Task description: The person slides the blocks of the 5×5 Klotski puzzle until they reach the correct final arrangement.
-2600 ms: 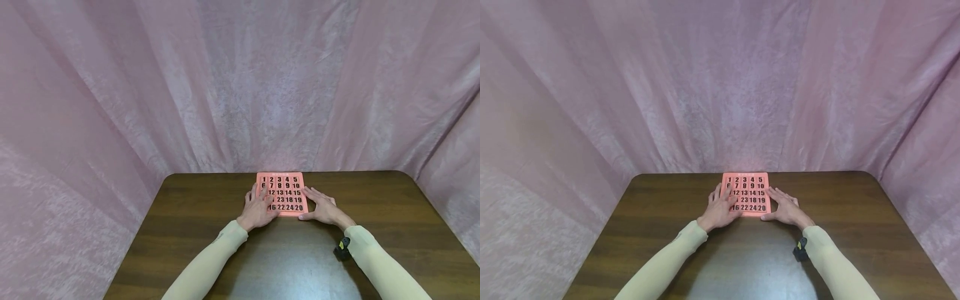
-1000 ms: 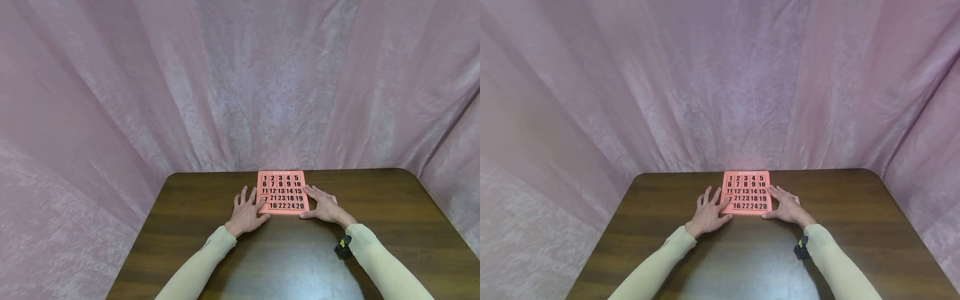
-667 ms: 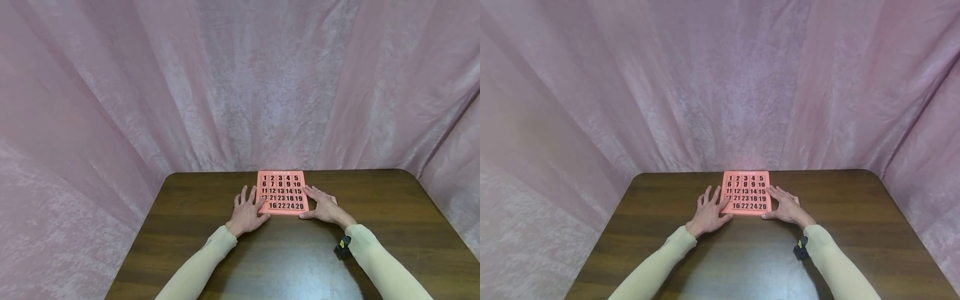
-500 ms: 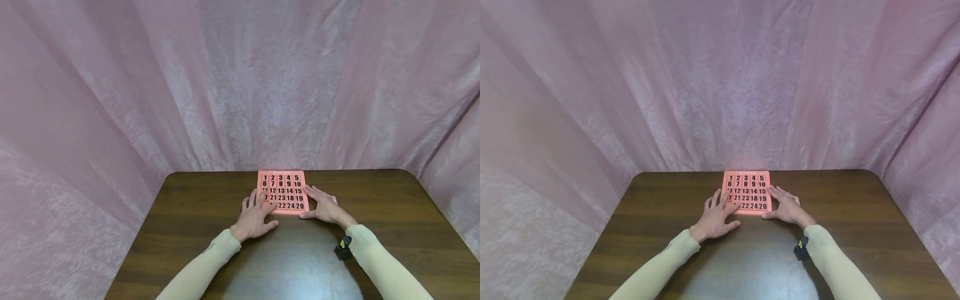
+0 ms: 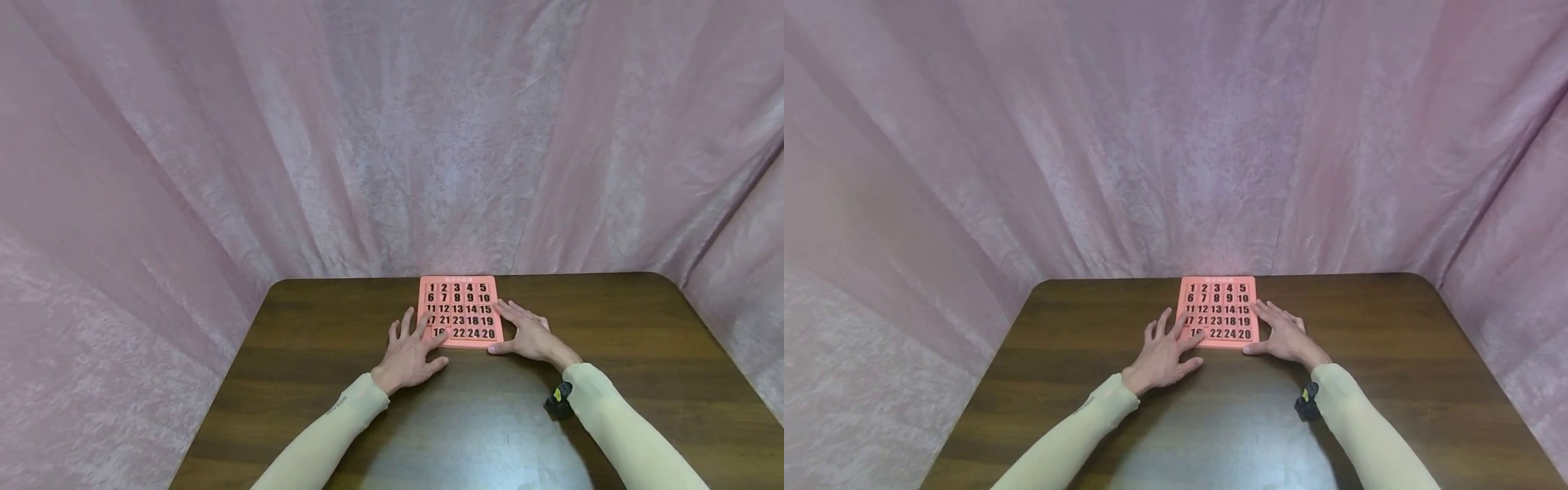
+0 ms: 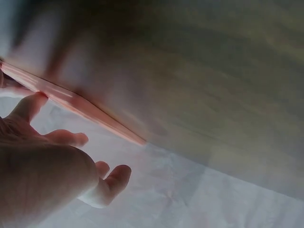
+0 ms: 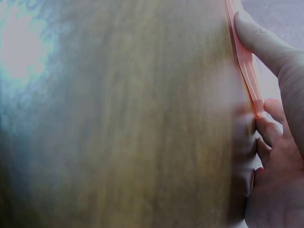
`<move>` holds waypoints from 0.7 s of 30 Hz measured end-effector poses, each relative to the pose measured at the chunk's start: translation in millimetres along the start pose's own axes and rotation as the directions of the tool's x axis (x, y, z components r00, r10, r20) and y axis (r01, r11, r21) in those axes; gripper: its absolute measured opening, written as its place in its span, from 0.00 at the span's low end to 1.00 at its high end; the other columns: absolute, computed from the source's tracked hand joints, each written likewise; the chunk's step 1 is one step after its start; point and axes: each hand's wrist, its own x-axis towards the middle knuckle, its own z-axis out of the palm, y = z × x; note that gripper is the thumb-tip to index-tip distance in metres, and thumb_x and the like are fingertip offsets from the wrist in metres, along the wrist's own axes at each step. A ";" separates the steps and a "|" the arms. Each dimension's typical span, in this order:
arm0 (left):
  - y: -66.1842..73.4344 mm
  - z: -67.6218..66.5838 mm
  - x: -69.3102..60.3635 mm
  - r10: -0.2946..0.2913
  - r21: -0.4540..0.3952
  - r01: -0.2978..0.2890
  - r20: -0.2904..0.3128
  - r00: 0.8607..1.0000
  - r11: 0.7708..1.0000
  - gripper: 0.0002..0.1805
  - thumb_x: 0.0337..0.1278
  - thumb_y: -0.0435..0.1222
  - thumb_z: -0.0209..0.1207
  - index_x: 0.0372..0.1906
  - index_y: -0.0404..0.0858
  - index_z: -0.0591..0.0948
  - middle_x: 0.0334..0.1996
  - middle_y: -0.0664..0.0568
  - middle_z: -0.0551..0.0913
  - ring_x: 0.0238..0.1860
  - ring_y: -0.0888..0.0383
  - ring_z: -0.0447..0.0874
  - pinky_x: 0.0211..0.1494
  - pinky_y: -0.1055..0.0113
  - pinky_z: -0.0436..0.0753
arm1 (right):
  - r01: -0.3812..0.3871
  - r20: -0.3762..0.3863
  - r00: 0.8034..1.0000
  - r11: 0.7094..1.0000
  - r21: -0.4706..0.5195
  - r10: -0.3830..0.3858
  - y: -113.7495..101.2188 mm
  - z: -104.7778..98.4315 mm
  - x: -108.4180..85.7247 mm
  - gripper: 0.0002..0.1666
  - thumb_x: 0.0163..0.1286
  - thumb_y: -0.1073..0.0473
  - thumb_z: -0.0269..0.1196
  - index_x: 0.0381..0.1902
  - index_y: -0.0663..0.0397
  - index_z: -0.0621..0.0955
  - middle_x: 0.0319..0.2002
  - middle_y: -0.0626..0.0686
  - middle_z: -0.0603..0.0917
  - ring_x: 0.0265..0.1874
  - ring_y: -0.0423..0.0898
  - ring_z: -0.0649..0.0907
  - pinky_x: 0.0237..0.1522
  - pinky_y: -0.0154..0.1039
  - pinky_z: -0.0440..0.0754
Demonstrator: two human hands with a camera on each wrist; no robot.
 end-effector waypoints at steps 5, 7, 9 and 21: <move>-5.7 -4.7 -3.2 -0.014 -0.016 0.014 -0.018 1.000 1.000 0.31 0.79 0.63 0.54 0.80 0.61 0.76 0.89 0.43 0.57 0.90 0.30 0.43 0.82 0.26 0.58 | 0.002 0.002 1.000 1.000 -0.001 -0.002 -0.2 -0.5 -0.2 0.70 0.59 0.35 0.81 0.88 0.55 0.60 0.88 0.64 0.57 0.88 0.69 0.55 0.73 0.74 0.54; -7.1 -6.4 -3.1 -0.024 -0.023 0.024 -0.025 0.999 0.999 0.30 0.80 0.62 0.54 0.78 0.60 0.78 0.89 0.43 0.58 0.89 0.30 0.44 0.82 0.26 0.57 | 0.002 0.003 1.000 1.000 0.003 -0.002 -1.1 -1.4 -0.6 0.70 0.59 0.35 0.81 0.88 0.55 0.60 0.88 0.64 0.57 0.88 0.69 0.55 0.73 0.73 0.54; -7.5 -7.8 -1.7 -0.031 -0.027 0.030 -0.039 0.999 0.999 0.29 0.79 0.62 0.55 0.76 0.58 0.80 0.89 0.42 0.59 0.89 0.30 0.45 0.81 0.27 0.58 | 0.001 0.008 1.000 1.000 0.003 -0.001 -2.1 -2.6 -1.0 0.70 0.60 0.35 0.81 0.88 0.55 0.60 0.88 0.64 0.57 0.88 0.69 0.55 0.73 0.73 0.54; -3.2 -1.1 36.0 -0.022 -0.041 0.020 -0.055 0.998 0.999 0.37 0.78 0.64 0.53 0.81 0.51 0.74 0.88 0.38 0.56 0.88 0.30 0.47 0.80 0.30 0.61 | 0.010 0.005 1.000 1.000 0.007 -0.010 0.5 -0.7 -1.9 0.70 0.59 0.34 0.81 0.88 0.54 0.60 0.88 0.64 0.57 0.87 0.71 0.56 0.73 0.75 0.53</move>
